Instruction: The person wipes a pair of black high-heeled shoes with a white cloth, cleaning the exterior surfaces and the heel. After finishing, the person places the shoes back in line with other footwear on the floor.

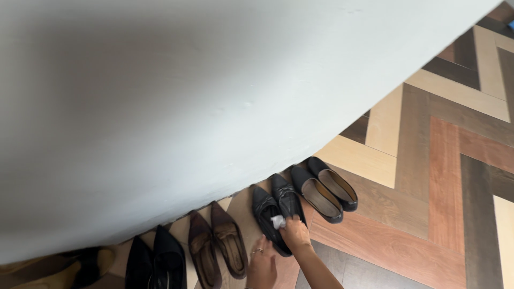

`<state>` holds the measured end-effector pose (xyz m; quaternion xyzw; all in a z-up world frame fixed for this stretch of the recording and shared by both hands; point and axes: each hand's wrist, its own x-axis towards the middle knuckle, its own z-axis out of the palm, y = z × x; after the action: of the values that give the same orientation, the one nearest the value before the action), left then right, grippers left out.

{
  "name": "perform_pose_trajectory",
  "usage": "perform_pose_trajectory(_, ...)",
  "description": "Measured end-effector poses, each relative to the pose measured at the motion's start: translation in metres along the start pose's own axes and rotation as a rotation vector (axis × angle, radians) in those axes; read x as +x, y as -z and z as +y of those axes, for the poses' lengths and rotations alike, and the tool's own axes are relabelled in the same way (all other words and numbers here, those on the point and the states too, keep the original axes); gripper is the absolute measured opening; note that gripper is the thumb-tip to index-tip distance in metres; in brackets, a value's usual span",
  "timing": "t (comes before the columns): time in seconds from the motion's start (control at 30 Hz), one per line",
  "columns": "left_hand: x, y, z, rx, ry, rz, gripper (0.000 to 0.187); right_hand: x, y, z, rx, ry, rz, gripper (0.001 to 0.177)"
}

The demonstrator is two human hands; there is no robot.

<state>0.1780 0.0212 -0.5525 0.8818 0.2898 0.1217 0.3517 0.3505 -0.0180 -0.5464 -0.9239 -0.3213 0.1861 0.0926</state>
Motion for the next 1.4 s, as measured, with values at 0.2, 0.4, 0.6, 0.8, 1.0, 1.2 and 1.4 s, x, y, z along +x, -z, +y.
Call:
perform_pose_trajectory(0.2,-0.016,0.098,-0.037,0.163,0.51,0.13,0.047,-0.027,0.003,-0.087,0.111,0.016,-0.204,0.034)
perform_pose_trajectory(0.4,-0.022,0.125,-0.053,0.122,1.001,-0.281,0.04,-0.041,-0.034,-0.132,0.133,-0.071,-0.448,0.047)
perform_pose_trajectory(0.6,-0.018,0.088,-0.081,0.182,0.721,-0.126,0.012,-0.044,-0.063,-0.114,0.096,0.018,-0.295,0.024)
perform_pose_trajectory(0.8,-0.02,0.06,-0.067,0.169,0.645,-0.036,0.007,-0.032,-0.048,-0.087,0.043,-0.007,-0.22,0.019)
perform_pose_trajectory(1.0,-0.012,0.037,-0.046,0.1,0.621,-0.079,0.011,-0.029,-0.025,-0.079,-0.015,-0.06,-0.238,0.022)
perform_pose_trajectory(1.2,-0.032,0.095,-0.046,-0.062,0.578,0.072,0.044,-0.047,-0.004,-0.122,0.032,0.098,-0.043,0.029)
perform_pose_trajectory(1.4,-0.096,0.209,-0.106,0.402,0.736,0.383,0.045,-0.091,-0.058,-0.204,0.357,0.29,-0.161,0.031)
